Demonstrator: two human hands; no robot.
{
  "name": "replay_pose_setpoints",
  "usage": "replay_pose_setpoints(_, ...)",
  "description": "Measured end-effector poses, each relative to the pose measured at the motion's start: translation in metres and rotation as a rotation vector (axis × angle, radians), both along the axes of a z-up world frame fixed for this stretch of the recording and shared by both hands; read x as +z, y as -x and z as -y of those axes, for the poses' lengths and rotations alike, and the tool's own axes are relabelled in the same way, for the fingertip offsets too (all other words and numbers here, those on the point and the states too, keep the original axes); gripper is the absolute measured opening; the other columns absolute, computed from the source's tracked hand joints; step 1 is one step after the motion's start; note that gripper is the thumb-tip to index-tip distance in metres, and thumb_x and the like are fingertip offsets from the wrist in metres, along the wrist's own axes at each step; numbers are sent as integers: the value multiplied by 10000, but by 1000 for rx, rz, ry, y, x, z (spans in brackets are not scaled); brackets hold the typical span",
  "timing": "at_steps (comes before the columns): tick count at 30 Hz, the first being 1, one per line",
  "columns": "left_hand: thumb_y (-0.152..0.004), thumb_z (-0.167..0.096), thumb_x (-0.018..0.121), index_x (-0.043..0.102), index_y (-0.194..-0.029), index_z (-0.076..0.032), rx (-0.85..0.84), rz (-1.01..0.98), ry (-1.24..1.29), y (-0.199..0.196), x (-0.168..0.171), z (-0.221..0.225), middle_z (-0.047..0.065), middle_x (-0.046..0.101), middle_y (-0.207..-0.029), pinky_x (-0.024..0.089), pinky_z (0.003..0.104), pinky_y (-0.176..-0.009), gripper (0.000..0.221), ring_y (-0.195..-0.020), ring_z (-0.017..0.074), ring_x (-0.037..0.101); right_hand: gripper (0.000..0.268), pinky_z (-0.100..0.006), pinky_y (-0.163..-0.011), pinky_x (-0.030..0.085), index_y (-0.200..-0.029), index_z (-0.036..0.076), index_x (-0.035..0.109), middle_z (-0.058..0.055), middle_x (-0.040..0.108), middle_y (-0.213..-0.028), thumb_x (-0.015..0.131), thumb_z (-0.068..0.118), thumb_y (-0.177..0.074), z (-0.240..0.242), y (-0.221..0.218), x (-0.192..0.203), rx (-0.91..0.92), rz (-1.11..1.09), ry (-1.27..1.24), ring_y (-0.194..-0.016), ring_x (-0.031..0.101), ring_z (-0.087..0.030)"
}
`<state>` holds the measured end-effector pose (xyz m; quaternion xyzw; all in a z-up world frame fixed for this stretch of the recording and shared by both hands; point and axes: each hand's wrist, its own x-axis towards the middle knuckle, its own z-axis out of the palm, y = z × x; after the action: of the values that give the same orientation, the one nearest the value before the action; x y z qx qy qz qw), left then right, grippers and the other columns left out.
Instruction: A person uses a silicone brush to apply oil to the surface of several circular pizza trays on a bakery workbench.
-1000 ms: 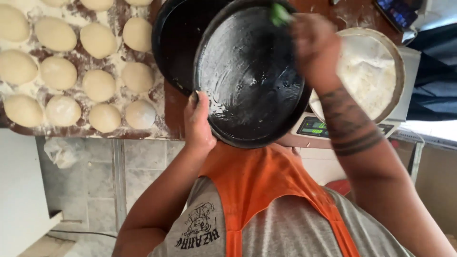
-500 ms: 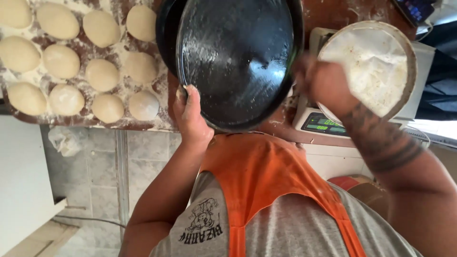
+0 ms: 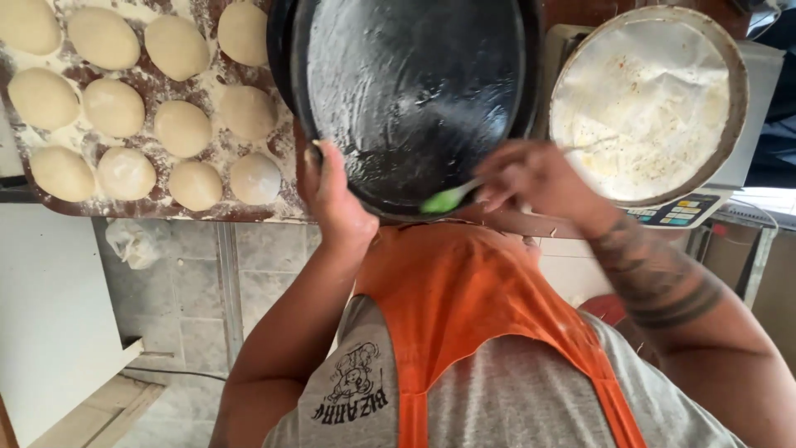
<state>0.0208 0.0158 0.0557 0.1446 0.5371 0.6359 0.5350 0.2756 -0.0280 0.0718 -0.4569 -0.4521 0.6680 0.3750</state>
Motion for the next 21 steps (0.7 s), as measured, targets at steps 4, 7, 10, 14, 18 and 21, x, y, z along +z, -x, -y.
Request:
replay_pose_setpoints(4, -1013, -276, 661, 593, -1257, -57, -78, 59, -54, 5, -9, 4, 125, 632, -1250, 523, 417, -1052, 335, -1151, 248, 607, 305, -384, -785, 568, -1060, -77, 714, -219, 725, -840, 442, -92, -922, 9, -64, 4, -239, 699, -242, -793, 731, -300)
replay_pose_setpoints(7, -988, -279, 635, 561, -1403, -33, -132, 174, -26, -9, -14, 2, 151, 614, -1423, 485, 431, -1148, 488, -1311, 281, 590, 204, -314, -698, 612, -1098, -33, 657, -152, 686, -931, 472, -17, -1013, 28, -92, 21, -753, 690, -340, -790, 739, -251)
replay_pose_setpoints(10, -927, -345, 629, 564, -1380, -66, -192, 255, 222, -39, 1, -3, 141, 645, -1380, 527, 425, -1067, 536, -1230, 261, 634, 133, -323, -541, 606, -1071, 13, 643, -169, 651, -882, 552, 88, -1010, 43, -104, 46, -1284, 474, -349, -659, 712, -304)
replay_pose_setpoints(14, -883, -507, 606, 588, -1137, -145, -507, 86, 480, -92, -6, -11, 70, 645, -1079, 546, 373, -878, 442, -986, 200, 637, 266, -305, -549, 605, -1012, -15, 647, -171, 643, -775, 523, 220, -989, 65, -112, 64, -1441, 506, -343, -576, 659, -265)
replay_pose_setpoints(18, -923, -520, 510, 598, -977, -171, -734, -212, 328, -168, -52, -2, 22, 612, -958, 442, 355, -885, 364, -912, 172, 549, 216, -326, -516, 562, -1007, 40, 686, -170, 679, -731, 552, 208, -985, 82, -122, 57, -1522, 373, -310, -557, 665, -273)
replay_pose_setpoints(21, -809, -613, 536, 575, -1322, -121, -850, -55, 494, -210, -52, 2, 92, 707, -1158, 489, 371, -849, 712, -1011, 241, 663, 217, -322, -513, 562, -999, 38, 681, -154, 644, -732, 570, 221, -964, 89, -118, 55, -1544, 375, -285, -564, 647, -265)
